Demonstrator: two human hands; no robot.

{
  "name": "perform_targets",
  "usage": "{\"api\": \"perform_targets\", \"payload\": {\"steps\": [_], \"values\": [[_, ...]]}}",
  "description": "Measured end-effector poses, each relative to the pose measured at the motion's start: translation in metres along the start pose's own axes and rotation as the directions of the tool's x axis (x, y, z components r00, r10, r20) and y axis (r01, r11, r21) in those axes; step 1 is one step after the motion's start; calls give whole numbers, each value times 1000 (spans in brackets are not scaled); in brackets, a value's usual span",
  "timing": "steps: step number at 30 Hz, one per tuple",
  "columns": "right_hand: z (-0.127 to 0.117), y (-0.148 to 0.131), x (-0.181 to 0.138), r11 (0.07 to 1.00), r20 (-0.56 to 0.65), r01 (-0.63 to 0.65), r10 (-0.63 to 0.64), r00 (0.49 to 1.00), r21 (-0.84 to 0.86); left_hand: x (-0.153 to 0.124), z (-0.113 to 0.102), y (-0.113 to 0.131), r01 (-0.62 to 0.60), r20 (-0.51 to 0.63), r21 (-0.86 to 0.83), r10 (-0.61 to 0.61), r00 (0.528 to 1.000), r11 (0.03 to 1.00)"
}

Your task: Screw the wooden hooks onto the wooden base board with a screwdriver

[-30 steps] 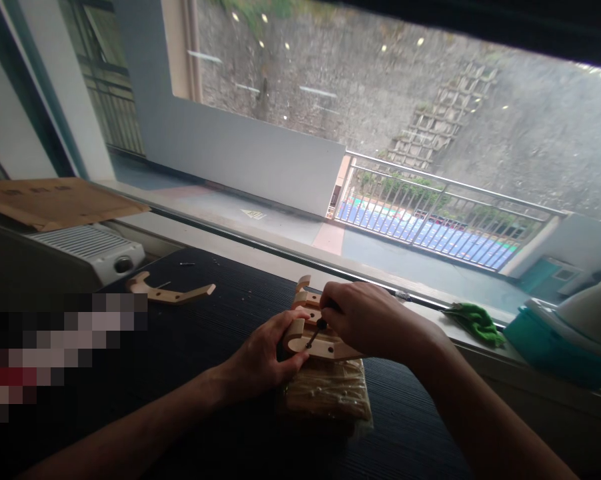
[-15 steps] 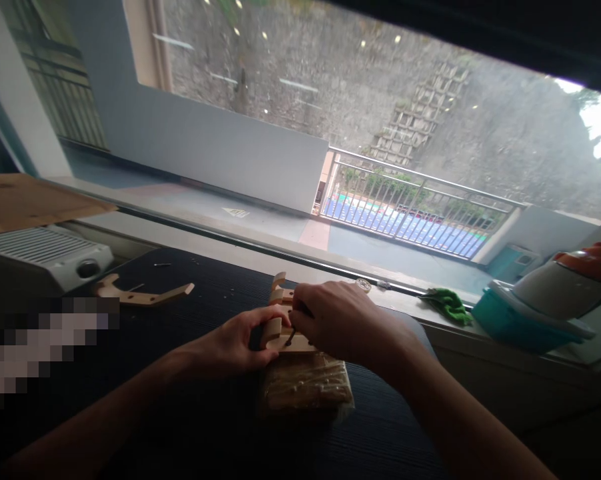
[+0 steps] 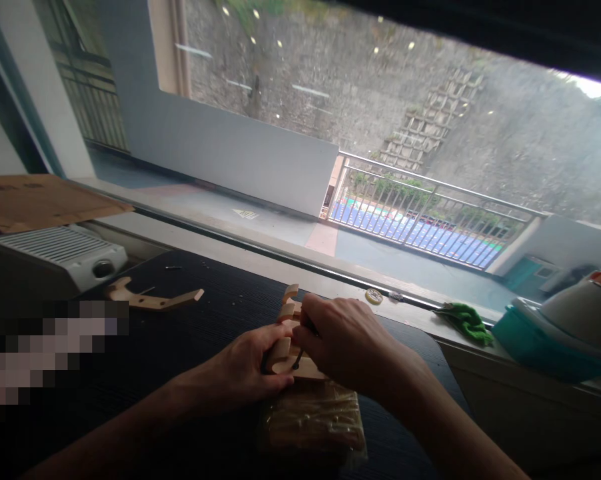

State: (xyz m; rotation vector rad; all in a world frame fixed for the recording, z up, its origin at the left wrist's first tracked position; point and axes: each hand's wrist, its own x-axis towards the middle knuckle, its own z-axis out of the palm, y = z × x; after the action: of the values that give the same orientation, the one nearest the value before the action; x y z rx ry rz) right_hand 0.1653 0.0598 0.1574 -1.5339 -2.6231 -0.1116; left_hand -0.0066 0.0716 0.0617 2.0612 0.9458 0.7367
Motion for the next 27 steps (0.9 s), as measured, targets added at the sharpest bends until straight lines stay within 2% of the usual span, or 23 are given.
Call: {"api": "perform_targets", "payload": {"steps": [6, 12, 21, 27], "values": [[-8, 1, -5, 999, 51, 23, -26, 998, 48, 1, 6, -2, -133, -74, -75, 127, 989, 988], [-15, 2, -13, 978, 66, 134, -146, 987, 162, 1, 8, -1, -72, -76, -87, 66, 995, 994], [6, 10, -12, 991, 24, -2, -1, 1000, 137, 0, 9, -1, -2, -70, -53, -2, 998, 999], [0, 8, -15, 997, 8, 0, 0, 1000, 71, 1, 9, 0, -30, -70, -60, 26, 997, 998]]}}
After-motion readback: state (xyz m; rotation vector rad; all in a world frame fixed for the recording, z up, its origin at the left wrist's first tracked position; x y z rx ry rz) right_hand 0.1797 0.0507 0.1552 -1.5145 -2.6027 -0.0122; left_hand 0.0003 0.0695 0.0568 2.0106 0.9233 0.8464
